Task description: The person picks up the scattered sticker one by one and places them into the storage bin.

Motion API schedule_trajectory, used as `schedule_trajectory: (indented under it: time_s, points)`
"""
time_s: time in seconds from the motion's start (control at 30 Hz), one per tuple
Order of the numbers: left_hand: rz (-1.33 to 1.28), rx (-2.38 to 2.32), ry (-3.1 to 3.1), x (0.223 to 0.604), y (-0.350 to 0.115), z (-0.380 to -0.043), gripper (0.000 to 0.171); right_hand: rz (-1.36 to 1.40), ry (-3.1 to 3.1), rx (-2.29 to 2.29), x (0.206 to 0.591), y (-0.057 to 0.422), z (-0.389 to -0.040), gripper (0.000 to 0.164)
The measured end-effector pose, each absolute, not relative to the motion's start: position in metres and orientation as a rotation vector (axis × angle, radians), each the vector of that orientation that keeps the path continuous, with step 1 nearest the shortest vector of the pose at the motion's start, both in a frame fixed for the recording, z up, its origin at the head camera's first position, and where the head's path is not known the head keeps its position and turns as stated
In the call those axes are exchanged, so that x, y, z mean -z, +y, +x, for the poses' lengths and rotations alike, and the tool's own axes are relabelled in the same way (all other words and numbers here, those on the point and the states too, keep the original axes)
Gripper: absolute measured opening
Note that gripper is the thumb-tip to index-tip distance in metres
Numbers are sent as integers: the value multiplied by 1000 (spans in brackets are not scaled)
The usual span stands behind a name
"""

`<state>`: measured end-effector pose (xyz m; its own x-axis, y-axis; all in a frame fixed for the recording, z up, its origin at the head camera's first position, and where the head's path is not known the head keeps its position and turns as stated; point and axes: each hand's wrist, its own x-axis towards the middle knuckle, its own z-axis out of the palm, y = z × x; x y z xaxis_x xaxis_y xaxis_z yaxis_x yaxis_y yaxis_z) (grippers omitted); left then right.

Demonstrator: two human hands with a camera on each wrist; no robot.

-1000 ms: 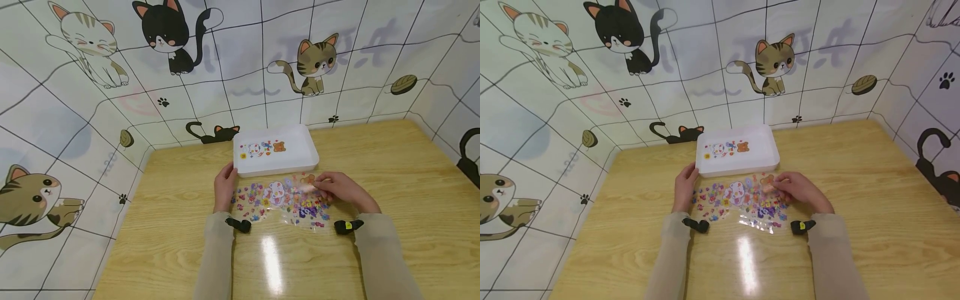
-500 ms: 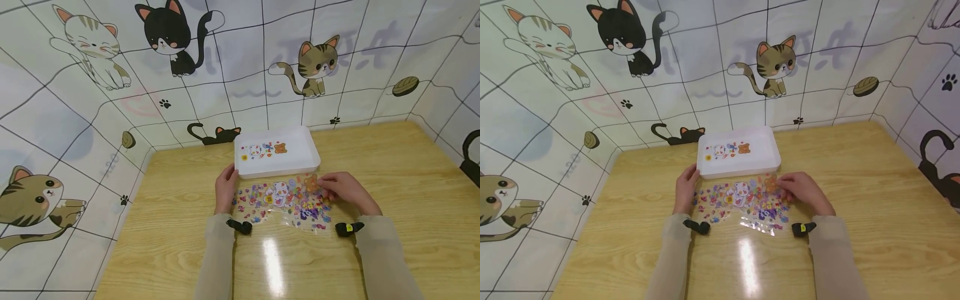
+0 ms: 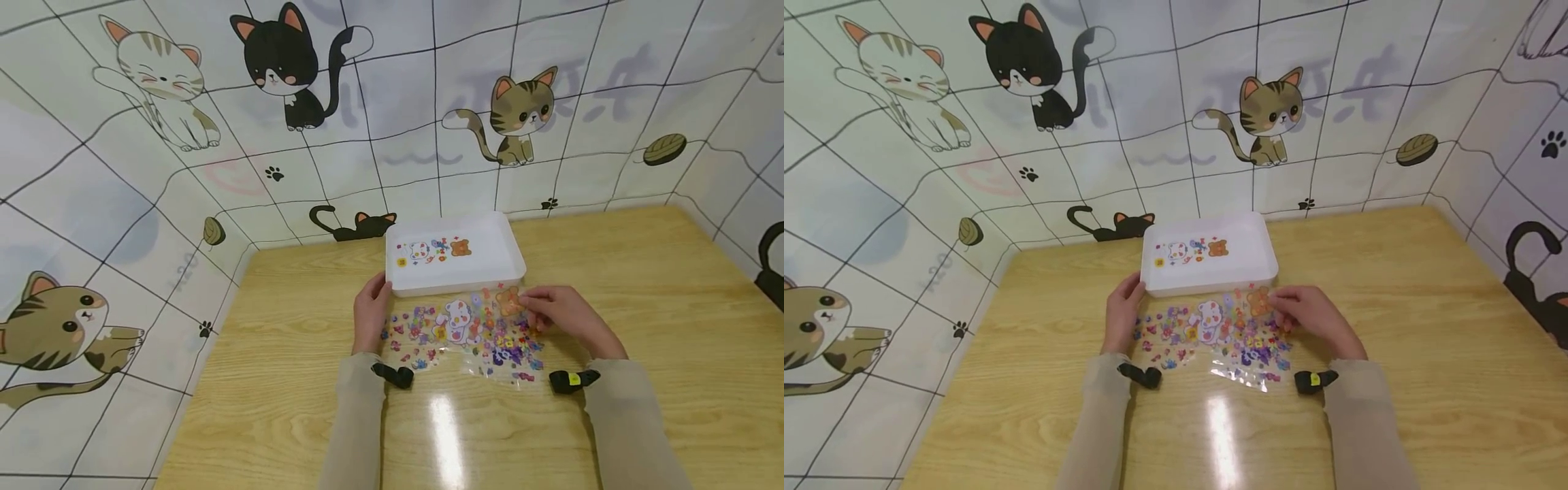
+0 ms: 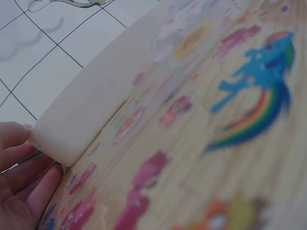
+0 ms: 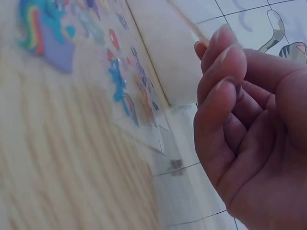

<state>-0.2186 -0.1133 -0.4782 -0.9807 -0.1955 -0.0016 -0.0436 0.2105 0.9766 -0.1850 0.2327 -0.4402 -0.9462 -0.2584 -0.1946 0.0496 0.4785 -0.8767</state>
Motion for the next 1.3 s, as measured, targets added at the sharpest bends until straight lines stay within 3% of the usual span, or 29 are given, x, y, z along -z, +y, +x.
schedule_trajectory:
  time_s: [0.37, 1.3]
  points:
    - [275, 1884, -2355, 478, -113, -217, 36, -233, 2385, 1542, 445, 233, -185, 39]
    - [237, 1887, -2340, 479, -113, -215, 39, -164, 2251, 1779, 437, 215, -184, 49]
